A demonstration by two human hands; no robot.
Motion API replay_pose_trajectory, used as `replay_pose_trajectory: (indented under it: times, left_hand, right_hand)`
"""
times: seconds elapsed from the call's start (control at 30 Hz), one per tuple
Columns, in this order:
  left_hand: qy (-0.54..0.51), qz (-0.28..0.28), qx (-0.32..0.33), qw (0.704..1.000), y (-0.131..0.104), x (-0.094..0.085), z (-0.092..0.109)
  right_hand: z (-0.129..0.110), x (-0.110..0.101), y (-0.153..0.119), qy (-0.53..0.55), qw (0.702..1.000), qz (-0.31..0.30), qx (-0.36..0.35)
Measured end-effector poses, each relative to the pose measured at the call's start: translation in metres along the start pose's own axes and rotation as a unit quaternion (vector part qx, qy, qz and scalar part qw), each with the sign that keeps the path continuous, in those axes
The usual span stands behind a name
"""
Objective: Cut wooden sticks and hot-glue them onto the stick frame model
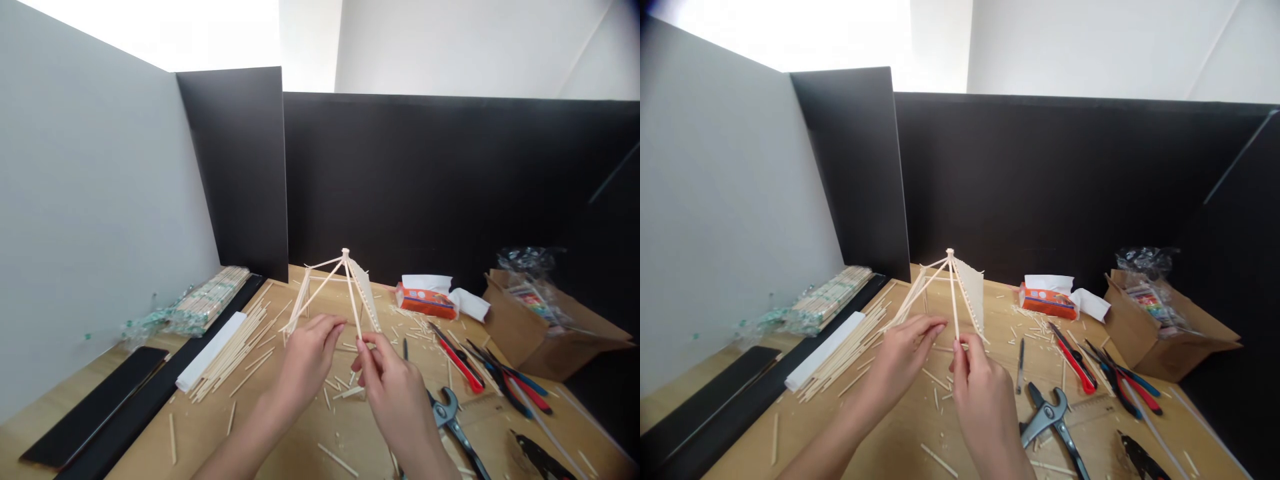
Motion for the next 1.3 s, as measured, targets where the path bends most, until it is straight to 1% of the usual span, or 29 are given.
replay_pose_trajectory:
  times: [0.3, 0.53, 0.7, 0.8, 0.87, 0.93, 1.03, 1.1, 1.17, 1.2, 1.23, 1.3]
  left_hand:
    - [-0.062, -0.002, -0.015, 0.998, 0.0, -0.002, 0.003]
    - [-0.078, -0.009, -0.013, 0.997, 0.001, -0.001, 0.001]
    - [-0.141, 0.006, -0.046, 0.989, 0.0, -0.001, -0.003]
    - [-0.237, 0.024, -0.063, 0.969, -0.002, -0.003, -0.001]
    - [-0.317, 0.035, -0.062, 0.946, -0.003, -0.006, 0.001]
    - [-0.375, 0.048, -0.062, 0.924, -0.004, -0.009, 0.004]
    - [-0.41, 0.073, -0.06, 0.907, -0.008, -0.014, 0.004]
    - [-0.429, 0.071, -0.051, 0.899, -0.01, -0.016, 0.004]
    - [-0.438, 0.053, -0.045, 0.896, -0.013, -0.017, 0.005]
    - [-0.435, 0.039, -0.043, 0.898, -0.014, -0.017, 0.007]
    - [-0.428, 0.022, -0.042, 0.903, -0.015, -0.017, 0.009]
    - [-0.401, -0.02, -0.043, 0.915, -0.016, -0.016, 0.013]
  right_hand:
    - [-0.002, 0.001, 0.002, -0.001, 1.0, -0.001, 0.007]
    - [0.003, 0.006, 0.005, 0.007, 1.0, -0.009, 0.01]
    - [-0.001, 0.006, 0.001, -0.018, 1.0, -0.015, 0.002]
    - [-0.009, 0.005, -0.005, -0.04, 0.999, -0.021, -0.016]
    - [-0.015, 0.006, -0.009, -0.056, 0.998, -0.032, -0.025]
    - [-0.022, 0.007, -0.012, -0.069, 0.996, -0.052, -0.028]
    - [-0.031, 0.006, -0.017, -0.076, 0.993, -0.08, -0.031]
    - [-0.034, 0.001, -0.023, -0.065, 0.993, -0.095, -0.037]
    - [-0.029, -0.007, -0.033, -0.048, 0.993, -0.102, -0.026]
    - [-0.023, -0.011, -0.038, -0.043, 0.993, -0.107, -0.008]
    - [-0.013, -0.015, -0.044, -0.045, 0.993, -0.109, 0.021]
    - [0.017, -0.02, -0.058, -0.077, 0.985, -0.111, 0.107]
Point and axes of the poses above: each hand's wrist, its own y-axis towards the middle knuckle, its own x-axis out of the palm, z = x × y, the point moved 4 cm from there along y, towards the middle knuckle, and after that the axes turned 14 degrees about -z, right-handed, at the moved point
